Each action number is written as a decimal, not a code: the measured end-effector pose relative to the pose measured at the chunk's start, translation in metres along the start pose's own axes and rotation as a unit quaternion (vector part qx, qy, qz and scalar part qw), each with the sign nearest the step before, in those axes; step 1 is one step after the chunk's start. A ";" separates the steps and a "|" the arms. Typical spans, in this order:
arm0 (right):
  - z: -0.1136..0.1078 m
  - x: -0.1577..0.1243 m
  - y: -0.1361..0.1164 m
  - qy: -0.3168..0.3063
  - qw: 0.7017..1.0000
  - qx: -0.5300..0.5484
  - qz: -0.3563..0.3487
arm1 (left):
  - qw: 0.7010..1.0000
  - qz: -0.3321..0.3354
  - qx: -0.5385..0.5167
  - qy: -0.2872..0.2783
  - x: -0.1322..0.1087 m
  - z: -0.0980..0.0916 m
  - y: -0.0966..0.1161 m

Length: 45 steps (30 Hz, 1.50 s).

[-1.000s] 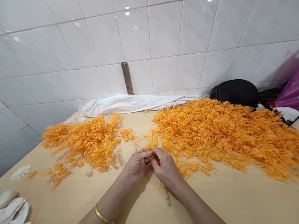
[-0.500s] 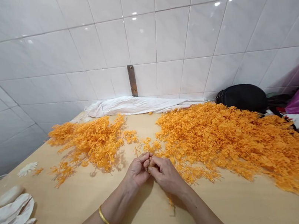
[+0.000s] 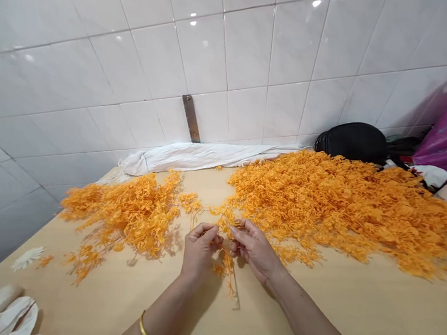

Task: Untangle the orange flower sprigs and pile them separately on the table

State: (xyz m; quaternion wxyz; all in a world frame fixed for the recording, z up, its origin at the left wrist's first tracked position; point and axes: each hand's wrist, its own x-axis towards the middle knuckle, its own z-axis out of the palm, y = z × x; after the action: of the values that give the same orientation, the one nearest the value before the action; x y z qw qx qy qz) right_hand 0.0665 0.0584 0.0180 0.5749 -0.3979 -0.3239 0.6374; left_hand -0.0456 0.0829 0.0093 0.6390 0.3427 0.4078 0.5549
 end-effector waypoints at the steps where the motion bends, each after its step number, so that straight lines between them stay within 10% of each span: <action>1: 0.002 -0.001 0.001 -0.007 1.000 0.003 0.005 | 1.000 0.008 0.005 -0.010 -0.001 0.001 -0.001; 9: -0.006 0.006 0.010 0.054 0.991 -0.123 -0.025 | 0.963 0.112 0.245 -0.024 -0.008 0.002 0.005; 14: -0.016 0.010 0.014 0.030 0.959 -0.268 -0.091 | 0.803 0.374 0.461 0.057 0.000 -0.010 0.014; 18: -0.016 0.010 0.018 0.029 0.905 -0.395 -0.156 | 0.739 0.422 0.524 0.041 0.002 -0.013 0.011; 30: -0.010 0.004 0.015 -0.012 0.817 -0.541 -0.201 | 0.871 0.248 0.414 -0.095 0.013 -0.013 -0.005; 37: 0.001 -0.002 0.012 -0.071 0.779 -0.581 -0.225 | 0.879 0.228 0.418 -0.014 0.019 -0.013 -0.011; 42: 0.015 -0.022 0.002 -0.151 0.841 -0.490 -0.172 | 0.865 0.234 0.437 0.084 0.027 -0.015 -0.009; 45: 0.010 -0.019 -0.002 -0.060 0.923 -0.353 -0.138 | 0.881 0.219 0.415 0.063 0.026 -0.018 -0.009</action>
State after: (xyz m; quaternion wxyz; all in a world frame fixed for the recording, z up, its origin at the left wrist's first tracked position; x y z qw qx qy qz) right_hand 0.0588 0.0400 0.0274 0.4593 -0.4871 -0.6137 0.4186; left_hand -0.0568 0.1069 -0.0105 0.2730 0.6218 0.5544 0.4811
